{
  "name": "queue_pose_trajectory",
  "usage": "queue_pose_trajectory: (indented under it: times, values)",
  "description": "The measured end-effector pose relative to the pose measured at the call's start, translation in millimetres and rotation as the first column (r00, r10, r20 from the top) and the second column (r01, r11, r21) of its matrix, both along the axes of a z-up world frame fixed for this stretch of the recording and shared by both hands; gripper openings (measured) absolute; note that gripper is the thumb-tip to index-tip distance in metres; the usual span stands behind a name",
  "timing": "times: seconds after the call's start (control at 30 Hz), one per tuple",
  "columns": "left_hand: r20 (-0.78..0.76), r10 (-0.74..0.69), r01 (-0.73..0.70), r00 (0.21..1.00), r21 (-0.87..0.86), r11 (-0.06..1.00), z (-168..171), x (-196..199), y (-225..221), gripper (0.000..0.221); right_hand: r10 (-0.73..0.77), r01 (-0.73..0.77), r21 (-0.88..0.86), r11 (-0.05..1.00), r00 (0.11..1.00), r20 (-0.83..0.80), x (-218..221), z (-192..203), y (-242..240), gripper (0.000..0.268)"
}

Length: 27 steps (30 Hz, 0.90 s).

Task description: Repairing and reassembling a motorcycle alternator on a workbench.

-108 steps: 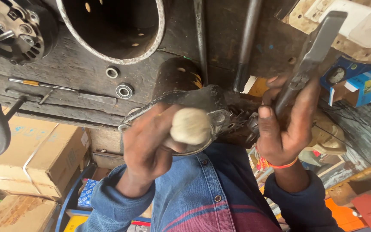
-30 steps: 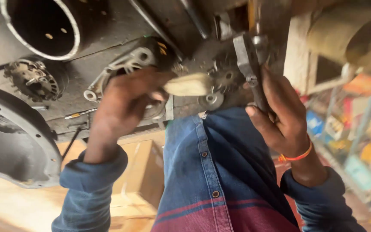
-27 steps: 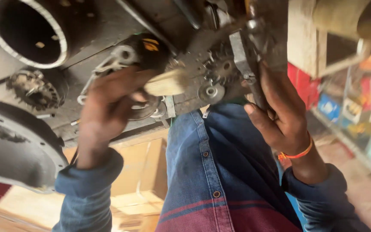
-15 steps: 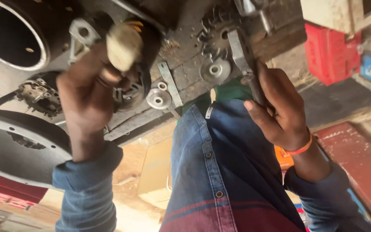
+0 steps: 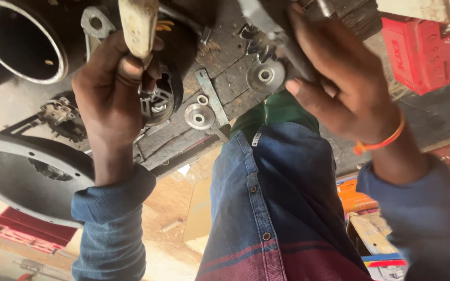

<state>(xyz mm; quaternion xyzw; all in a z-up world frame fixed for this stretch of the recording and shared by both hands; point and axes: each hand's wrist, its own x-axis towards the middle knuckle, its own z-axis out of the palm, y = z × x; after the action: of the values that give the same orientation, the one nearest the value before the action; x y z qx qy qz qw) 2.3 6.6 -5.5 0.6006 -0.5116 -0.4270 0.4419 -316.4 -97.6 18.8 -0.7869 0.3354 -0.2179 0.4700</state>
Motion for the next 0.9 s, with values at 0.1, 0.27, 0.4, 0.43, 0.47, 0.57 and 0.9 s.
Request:
queue_pose_trajectory:
  times: [0.1,0.27,0.4,0.43,0.47,0.57,0.9]
  values:
    - [0.025,0.014,-0.014,1.0,0.0,1.0,-4,1,-1,0.023,0.062,-0.065,-0.062,0.996,0.996,-0.057,2,15,-26,0.062]
    - [-0.03,0.018,-0.016,0.999,0.08,0.997,-6,2,5,0.021,0.267,-0.263,-0.223,0.939,0.964,-0.013,19,37,-47,0.048]
    - [0.027,0.068,-0.071,0.997,0.113,0.991,-7,0,4,0.025,0.268,-0.263,-0.168,0.95,0.964,0.003,43,43,-27,0.029]
    - [-0.007,0.059,-0.058,0.998,0.146,0.988,0,-3,1,0.025,0.248,-0.244,-0.138,0.96,0.969,0.011,47,46,-20,0.021]
    - [-0.041,0.052,-0.044,0.998,0.179,0.983,7,-7,-2,0.025,0.228,-0.225,-0.108,0.968,0.973,0.018,50,49,-15,0.014]
    - [0.433,-0.034,0.079,0.901,-0.086,0.993,5,1,11,0.03,0.047,-0.045,-0.088,0.995,0.999,0.023,41,58,-27,0.029]
    - [-0.309,0.112,-0.105,0.944,0.039,0.994,17,7,19,0.024,-0.38,0.436,0.217,0.873,0.889,-0.255,-14,20,-6,0.056]
